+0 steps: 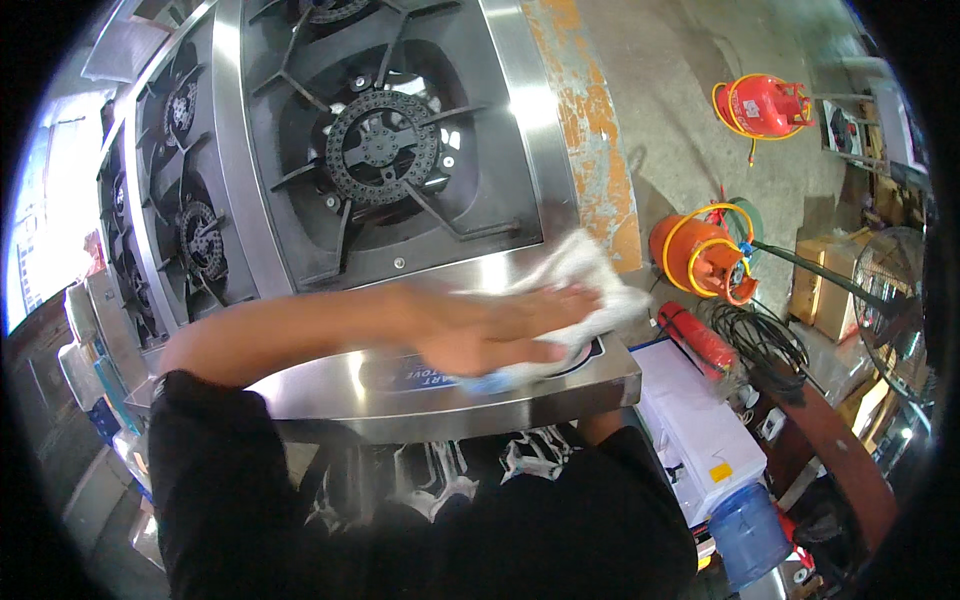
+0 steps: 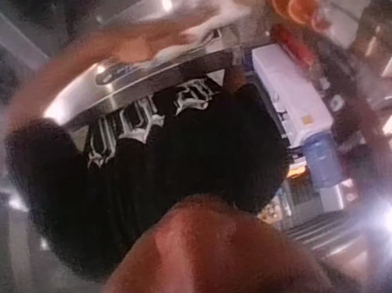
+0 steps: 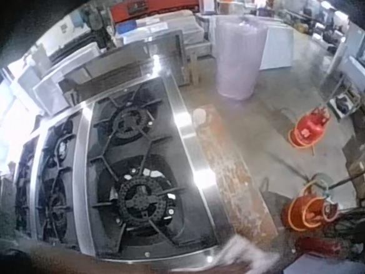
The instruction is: The person cleans a stainless steel commercial gas stove using a spray can and cloths. They spray cleaner onto the control panel and stovetop, then wipe the surfaces with a white cloth and a green scrubbing pad, moving around the unit to reach different sides.
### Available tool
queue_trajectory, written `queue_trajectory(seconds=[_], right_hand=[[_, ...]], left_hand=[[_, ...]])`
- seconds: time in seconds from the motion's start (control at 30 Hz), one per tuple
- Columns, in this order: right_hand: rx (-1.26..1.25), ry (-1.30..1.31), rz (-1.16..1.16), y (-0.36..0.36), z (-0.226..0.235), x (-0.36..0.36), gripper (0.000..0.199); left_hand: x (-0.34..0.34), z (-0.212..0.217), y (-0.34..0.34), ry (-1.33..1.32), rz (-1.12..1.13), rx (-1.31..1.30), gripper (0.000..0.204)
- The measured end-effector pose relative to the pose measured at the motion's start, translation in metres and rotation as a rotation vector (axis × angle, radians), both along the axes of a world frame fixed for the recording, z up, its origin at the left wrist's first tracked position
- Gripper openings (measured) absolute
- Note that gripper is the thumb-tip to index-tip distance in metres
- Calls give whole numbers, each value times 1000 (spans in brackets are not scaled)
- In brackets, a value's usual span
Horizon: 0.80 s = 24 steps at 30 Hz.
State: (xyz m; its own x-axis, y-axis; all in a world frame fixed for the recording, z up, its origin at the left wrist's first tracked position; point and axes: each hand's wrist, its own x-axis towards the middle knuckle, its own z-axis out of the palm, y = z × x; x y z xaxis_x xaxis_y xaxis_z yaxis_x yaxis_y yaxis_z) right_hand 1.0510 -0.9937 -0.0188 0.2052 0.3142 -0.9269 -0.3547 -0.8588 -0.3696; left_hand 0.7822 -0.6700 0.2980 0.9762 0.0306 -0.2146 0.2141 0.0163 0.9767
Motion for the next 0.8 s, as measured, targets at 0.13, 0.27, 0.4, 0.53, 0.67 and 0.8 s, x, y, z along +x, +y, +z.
queue_trajectory(seconds=[0.13, 0.27, 0.4, 0.53, 0.67, 0.8], right_hand=[[64, -58, 77, 15, 10, 12, 38], [216, -178, 209, 58, 38, 41, 36], [480, -445, 309, 177, 116, 63, 34], [1020, -657, 595, 310, 273, 6, 38], [1458, -230, 1759, 355, 412, -116, 41], [922, 719, 2024, 342, 394, -259, 50]], left_hand=[[3, -1, 1, -19, 17, 14, 74], [-84, 29, -18, 208, 12, -45, 72], [-165, 58, -42, 463, 56, -79, 77], [-196, 70, -54, 515, 91, -54, 79], [-196, 89, -58, 582, 174, 8, 78], [-230, 131, -63, 669, 247, 60, 70]])
